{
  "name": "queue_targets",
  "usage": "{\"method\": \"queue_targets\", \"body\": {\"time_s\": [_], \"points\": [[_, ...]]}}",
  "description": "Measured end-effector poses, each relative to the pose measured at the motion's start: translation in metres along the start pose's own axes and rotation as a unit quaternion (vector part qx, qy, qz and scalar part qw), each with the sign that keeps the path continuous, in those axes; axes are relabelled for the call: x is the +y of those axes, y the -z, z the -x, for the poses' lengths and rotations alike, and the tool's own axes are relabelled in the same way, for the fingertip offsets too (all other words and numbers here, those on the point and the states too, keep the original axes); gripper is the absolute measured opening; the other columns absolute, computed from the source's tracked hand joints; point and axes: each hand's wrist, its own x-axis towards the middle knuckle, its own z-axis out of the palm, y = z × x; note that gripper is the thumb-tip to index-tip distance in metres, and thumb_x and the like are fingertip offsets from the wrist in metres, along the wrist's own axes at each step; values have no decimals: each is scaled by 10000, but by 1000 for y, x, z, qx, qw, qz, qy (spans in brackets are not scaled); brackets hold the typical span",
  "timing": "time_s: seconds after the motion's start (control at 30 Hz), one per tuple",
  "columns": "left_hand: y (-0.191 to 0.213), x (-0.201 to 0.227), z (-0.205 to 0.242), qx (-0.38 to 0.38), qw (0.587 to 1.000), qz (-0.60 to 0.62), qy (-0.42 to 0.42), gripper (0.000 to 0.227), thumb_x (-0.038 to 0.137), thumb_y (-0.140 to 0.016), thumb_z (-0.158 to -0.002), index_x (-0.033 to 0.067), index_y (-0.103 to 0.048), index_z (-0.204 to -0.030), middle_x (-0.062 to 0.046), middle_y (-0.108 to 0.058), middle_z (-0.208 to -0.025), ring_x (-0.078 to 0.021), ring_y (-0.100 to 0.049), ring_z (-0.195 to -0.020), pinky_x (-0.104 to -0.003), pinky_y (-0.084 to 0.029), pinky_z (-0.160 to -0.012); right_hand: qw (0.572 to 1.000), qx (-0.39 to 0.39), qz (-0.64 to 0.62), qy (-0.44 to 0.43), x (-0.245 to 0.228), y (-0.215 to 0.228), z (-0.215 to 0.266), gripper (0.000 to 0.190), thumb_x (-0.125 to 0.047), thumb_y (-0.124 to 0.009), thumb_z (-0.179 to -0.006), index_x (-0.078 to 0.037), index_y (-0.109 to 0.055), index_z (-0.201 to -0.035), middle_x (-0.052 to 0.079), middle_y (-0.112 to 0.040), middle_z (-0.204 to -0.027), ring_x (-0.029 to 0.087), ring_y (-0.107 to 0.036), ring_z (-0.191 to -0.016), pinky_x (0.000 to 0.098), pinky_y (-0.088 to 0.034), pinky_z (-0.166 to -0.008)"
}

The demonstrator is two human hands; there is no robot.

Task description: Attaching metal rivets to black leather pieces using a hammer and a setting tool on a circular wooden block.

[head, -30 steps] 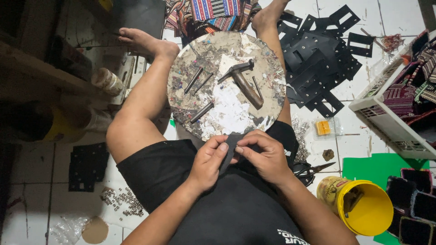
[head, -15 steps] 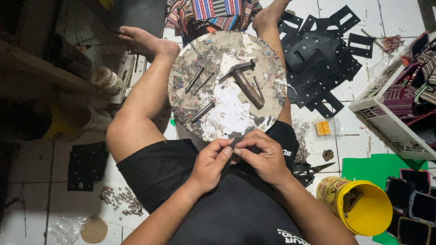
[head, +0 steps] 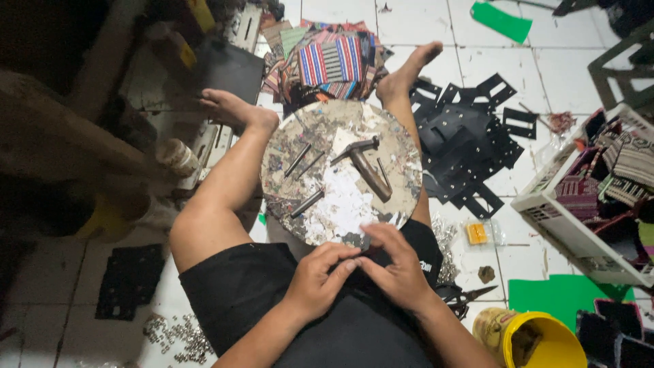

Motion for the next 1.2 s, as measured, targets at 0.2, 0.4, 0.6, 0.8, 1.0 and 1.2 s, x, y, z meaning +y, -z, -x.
{"method": "queue_targets", "body": {"time_s": [0.2, 0.4, 0.6, 0.8, 1.0, 1.2], "points": [[-7, -12, 7, 53, 996, -54, 35, 209, 268, -776, -905, 100, -800, -1027, -29, -827, -940, -114, -778, -849, -259, -583, -747, 997, -39, 37, 54, -4, 6, -1, 114, -118, -722, -929, -56, -741, -1022, 76, -720, -894, 195, -686, -809, 311, -537, -742], [-5, -14, 7, 7, 998, -63, 18, 187, 251, -734, -942, 116, -791, -1060, -22, -807, -946, -158, -769, -845, -297, -558, -709, 988, -39, 136, 67, -3, 8, 0, 43, -157, -727, -865, -166, -717, -906, -34, -701, -836, 179, -607, -803, 331, -387, -789], [-5, -21, 10, 4, 996, -75, -40, 161, 190, -744, -940, 92, -756, -1068, -36, -794, -963, -179, -764, -846, -307, -566, -730, 996, -65, 34, 50, 6, 7, 6, 126, -83, -693, -901, -73, -724, -1023, 81, -736, -970, 226, -704, -914, 350, -541, -839], [3, -32, 17, 17, 996, -81, -29, 189, 173, -753, -923, 89, -767, -1092, -43, -810, -1022, -184, -786, -908, -310, -593, -772, 1000, -27, -4, -10, 14, 8, 6, 85, -112, -762, -875, -67, -764, -947, 48, -784, -896, 150, -745, -825, 273, -567, -781], [18, -56, 34, 49, 975, -77, 204, 229, 297, -775, -865, 195, -831, -1062, 51, -850, -913, -51, -750, -736, -233, -561, -666, 995, -21, 7, -96, 48, 4, 1, 62, -145, -795, -856, -115, -763, -900, -13, -771, -802, 94, -701, -744, 244, -530, -738], [43, -83, 46, 162, 964, -86, 190, 177, 242, -782, -841, 164, -835, -991, 32, -859, -898, -61, -785, -821, -223, -593, -757, 954, 40, 48, -295, 104, -7, -18, 158, -246, -806, -853, -132, -767, -956, -14, -756, -854, 107, -664, -798, 273, -502, -762]]}}
